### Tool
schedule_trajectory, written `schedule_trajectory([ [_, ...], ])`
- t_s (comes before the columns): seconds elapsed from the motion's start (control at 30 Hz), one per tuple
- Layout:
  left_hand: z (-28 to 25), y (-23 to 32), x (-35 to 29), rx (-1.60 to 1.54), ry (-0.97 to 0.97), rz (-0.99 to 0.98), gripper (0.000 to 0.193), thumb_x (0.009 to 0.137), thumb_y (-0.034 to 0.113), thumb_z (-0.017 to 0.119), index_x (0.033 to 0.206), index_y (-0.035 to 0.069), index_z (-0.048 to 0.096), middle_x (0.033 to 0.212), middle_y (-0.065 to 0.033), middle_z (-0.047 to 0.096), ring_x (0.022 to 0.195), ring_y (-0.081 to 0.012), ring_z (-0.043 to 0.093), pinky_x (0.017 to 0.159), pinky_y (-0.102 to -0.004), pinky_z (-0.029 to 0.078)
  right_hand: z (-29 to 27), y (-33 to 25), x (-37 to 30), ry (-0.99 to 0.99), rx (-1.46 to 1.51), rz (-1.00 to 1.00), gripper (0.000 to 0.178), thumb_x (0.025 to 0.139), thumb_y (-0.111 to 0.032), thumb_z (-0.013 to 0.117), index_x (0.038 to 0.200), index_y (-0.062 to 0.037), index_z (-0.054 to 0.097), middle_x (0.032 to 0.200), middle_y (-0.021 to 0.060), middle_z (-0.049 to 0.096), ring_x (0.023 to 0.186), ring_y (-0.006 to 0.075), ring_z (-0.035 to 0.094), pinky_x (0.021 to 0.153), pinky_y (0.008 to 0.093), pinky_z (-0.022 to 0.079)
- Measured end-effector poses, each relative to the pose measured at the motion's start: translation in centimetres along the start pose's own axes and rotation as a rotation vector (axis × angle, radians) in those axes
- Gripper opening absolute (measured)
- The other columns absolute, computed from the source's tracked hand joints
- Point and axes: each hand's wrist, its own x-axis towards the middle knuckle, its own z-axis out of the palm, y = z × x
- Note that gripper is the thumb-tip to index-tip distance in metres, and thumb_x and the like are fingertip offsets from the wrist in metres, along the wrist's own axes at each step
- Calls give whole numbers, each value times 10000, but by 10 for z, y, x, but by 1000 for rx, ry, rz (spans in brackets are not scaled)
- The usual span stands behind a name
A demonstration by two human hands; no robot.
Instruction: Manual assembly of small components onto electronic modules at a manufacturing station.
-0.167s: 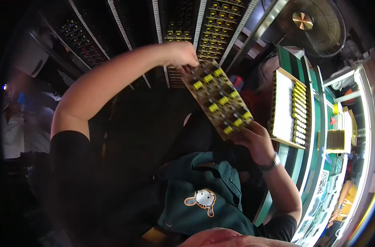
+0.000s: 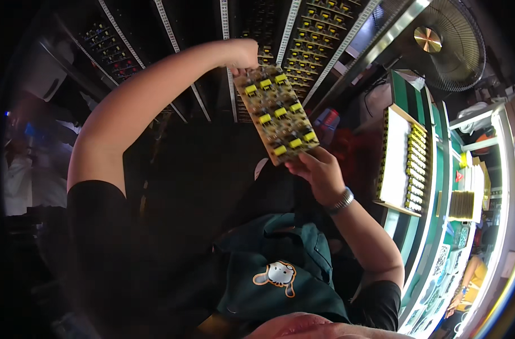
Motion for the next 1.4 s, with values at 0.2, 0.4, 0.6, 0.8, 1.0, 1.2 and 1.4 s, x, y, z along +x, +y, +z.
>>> schedule_trajectory([
  [0.2,-24,-28,91,273,-8,-20,198,896,57,606,875,-82,747,764,-159,718,561,-226,612,492,-352,530,55,30,68,44,159,-54,204,1027,-42,581,1198,69,567,1060,200,713,910,277,744,815,324,608],
  [0.4,-30,-42,156,577,-58,-24,201,872,15,586,847,-88,757,764,-153,746,524,-228,606,467,-358,513,78,44,96,102,256,-100,201,1027,-42,598,1196,60,557,1046,194,718,899,271,758,796,315,612],
  [0.6,-35,-27,173,735,-99,-112,205,860,1,577,828,-77,764,760,-152,752,523,-233,613,473,-372,519,85,41,107,117,301,-123,197,1028,-43,600,1188,57,545,1030,190,719,898,265,762,787,306,613],
  [0.8,-38,-42,184,665,28,133,172,844,0,614,805,-70,767,737,-156,748,523,-245,623,490,-397,535,91,31,113,175,316,-133,177,1033,-41,584,1174,56,538,1015,187,718,903,263,762,790,303,611],
  [1.0,-41,-75,222,1046,24,29,120,861,24,678,928,-43,753,827,-131,757,584,-251,640,553,-395,551,118,26,119,153,333,-97,165,1033,-30,561,1168,61,531,1012,193,716,906,267,762,803,308,614],
  [1.2,-45,-38,194,927,145,89,179,897,91,655,977,-34,755,950,-167,753,727,-294,668,666,-409,567,131,14,132,194,382,-132,178,1030,-13,541,1175,89,527,986,192,701,825,251,760,735,302,619],
  [1.4,-54,-11,138,805,269,112,241,933,159,631,1026,-24,757,1072,-203,750,870,-337,695,778,-423,584,142,3,142,188,340,-139,169,1023,-18,543,1158,84,535,990,198,715,858,263,762,754,304,622],
])
